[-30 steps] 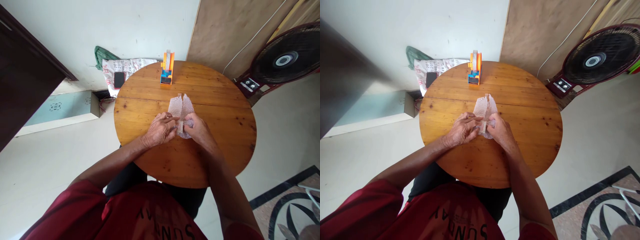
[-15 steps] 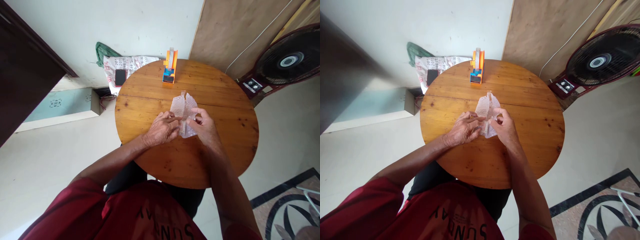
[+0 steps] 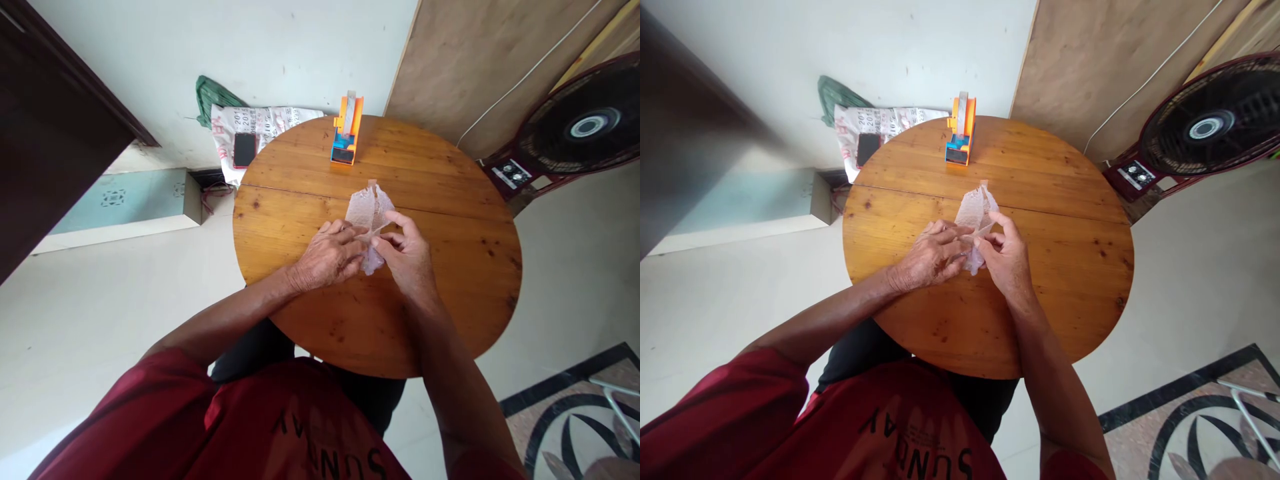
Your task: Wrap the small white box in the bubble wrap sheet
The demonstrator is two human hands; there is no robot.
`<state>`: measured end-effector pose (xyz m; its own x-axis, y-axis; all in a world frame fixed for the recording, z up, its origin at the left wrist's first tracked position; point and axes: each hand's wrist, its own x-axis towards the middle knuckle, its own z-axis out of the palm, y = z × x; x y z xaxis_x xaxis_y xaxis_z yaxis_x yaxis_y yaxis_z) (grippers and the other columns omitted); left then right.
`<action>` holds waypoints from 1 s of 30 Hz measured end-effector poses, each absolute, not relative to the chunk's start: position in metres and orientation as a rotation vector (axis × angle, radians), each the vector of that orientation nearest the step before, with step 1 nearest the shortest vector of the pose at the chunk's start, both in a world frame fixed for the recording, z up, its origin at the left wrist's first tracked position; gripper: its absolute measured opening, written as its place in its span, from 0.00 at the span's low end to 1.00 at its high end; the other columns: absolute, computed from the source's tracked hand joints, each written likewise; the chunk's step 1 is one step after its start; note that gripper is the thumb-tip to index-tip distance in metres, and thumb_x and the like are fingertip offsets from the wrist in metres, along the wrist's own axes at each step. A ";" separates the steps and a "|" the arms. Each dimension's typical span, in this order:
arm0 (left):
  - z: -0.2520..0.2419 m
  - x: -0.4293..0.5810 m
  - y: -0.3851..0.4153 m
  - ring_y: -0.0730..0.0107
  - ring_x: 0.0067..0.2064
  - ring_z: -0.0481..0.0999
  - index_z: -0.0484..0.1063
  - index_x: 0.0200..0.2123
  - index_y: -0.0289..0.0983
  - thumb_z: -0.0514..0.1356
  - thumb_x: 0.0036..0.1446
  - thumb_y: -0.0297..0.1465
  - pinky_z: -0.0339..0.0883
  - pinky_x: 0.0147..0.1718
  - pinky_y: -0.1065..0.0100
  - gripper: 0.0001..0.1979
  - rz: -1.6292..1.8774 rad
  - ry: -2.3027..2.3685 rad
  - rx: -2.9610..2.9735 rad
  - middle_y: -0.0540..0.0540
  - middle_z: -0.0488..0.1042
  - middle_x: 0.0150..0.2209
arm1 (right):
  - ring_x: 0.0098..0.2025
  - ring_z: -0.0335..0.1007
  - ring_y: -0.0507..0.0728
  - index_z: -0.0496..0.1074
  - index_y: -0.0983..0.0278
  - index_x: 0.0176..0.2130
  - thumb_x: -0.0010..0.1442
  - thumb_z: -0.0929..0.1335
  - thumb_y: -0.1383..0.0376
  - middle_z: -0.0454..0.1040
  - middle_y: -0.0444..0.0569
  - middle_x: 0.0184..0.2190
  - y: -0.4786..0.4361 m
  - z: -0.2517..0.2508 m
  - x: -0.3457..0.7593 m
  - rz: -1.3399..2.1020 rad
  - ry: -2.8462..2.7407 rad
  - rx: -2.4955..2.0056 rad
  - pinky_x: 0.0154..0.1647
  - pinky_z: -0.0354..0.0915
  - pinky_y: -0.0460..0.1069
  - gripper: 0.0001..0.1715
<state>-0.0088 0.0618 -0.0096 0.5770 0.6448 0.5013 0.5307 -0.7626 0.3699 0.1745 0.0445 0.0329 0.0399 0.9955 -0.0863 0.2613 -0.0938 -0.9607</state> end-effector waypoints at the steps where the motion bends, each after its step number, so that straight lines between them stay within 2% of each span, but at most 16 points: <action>1: -0.010 -0.009 0.061 0.54 0.51 0.69 0.79 0.46 0.39 0.57 0.63 0.34 0.65 0.47 0.54 0.13 0.950 1.009 2.619 0.39 0.73 0.57 | 0.27 0.71 0.56 0.63 0.58 0.62 0.57 0.70 0.58 0.77 0.45 0.31 0.044 0.035 0.175 1.117 -1.355 -1.500 0.30 0.71 0.53 0.35; 4: -0.010 -0.008 0.060 0.58 0.46 0.68 0.79 0.42 0.41 0.58 0.62 0.34 0.66 0.45 0.56 0.11 0.991 1.038 2.554 0.41 0.72 0.51 | 0.27 0.72 0.56 0.60 0.58 0.65 0.60 0.67 0.57 0.79 0.47 0.35 0.042 0.038 0.177 1.125 -1.403 -1.508 0.29 0.72 0.53 0.36; 8: -0.013 -0.008 0.061 0.61 0.42 0.69 0.78 0.41 0.41 0.58 0.62 0.33 0.67 0.41 0.60 0.09 1.070 0.983 2.450 0.42 0.70 0.42 | 0.28 0.73 0.55 0.54 0.58 0.70 0.57 0.69 0.59 0.81 0.48 0.40 0.040 0.040 0.181 1.175 -1.436 -1.471 0.33 0.74 0.53 0.46; 14: -0.016 -0.007 0.064 0.62 0.44 0.72 0.72 0.43 0.38 0.59 0.62 0.34 0.70 0.42 0.60 0.08 1.112 0.921 2.390 0.42 0.71 0.42 | 0.33 0.73 0.55 0.48 0.55 0.73 0.54 0.72 0.60 0.80 0.48 0.42 0.037 0.039 0.185 1.197 -1.587 -1.429 0.37 0.73 0.54 0.55; 17: -0.016 -0.008 0.065 0.62 0.43 0.73 0.68 0.42 0.38 0.61 0.59 0.34 0.70 0.44 0.59 0.09 1.136 0.926 2.339 0.43 0.72 0.41 | 0.33 0.72 0.55 0.46 0.55 0.74 0.55 0.72 0.61 0.79 0.48 0.45 0.036 0.035 0.184 1.130 -1.700 -1.394 0.39 0.73 0.54 0.55; 21: -0.009 -0.011 0.062 0.65 0.40 0.72 0.64 0.43 0.40 0.62 0.56 0.33 0.70 0.40 0.61 0.12 1.139 0.909 2.170 0.45 0.72 0.39 | 0.32 0.71 0.55 0.47 0.54 0.73 0.56 0.71 0.63 0.78 0.50 0.48 0.035 0.033 0.181 1.008 -1.824 -1.394 0.40 0.72 0.55 0.53; 26: 0.000 -0.012 0.058 0.69 0.37 0.72 0.65 0.42 0.40 0.60 0.63 0.37 0.70 0.38 0.63 0.10 1.142 0.895 1.982 0.47 0.72 0.37 | 0.30 0.69 0.54 0.46 0.55 0.74 0.57 0.69 0.65 0.78 0.52 0.50 0.034 0.034 0.178 0.910 -1.918 -1.424 0.39 0.72 0.55 0.52; 30: -0.004 -0.006 0.061 0.71 0.34 0.70 0.66 0.38 0.39 0.63 0.61 0.41 0.66 0.33 0.66 0.13 1.162 0.980 2.017 0.49 0.70 0.32 | 0.30 0.70 0.55 0.45 0.56 0.74 0.57 0.67 0.67 0.78 0.52 0.50 0.033 0.035 0.177 0.878 -1.956 -1.424 0.40 0.71 0.55 0.51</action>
<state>-0.0058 0.0608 -0.0043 0.3420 0.8286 0.4433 0.2969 -0.5429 0.7856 0.1767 0.0332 0.0346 -0.2792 0.9583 0.0609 0.5916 0.2217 -0.7751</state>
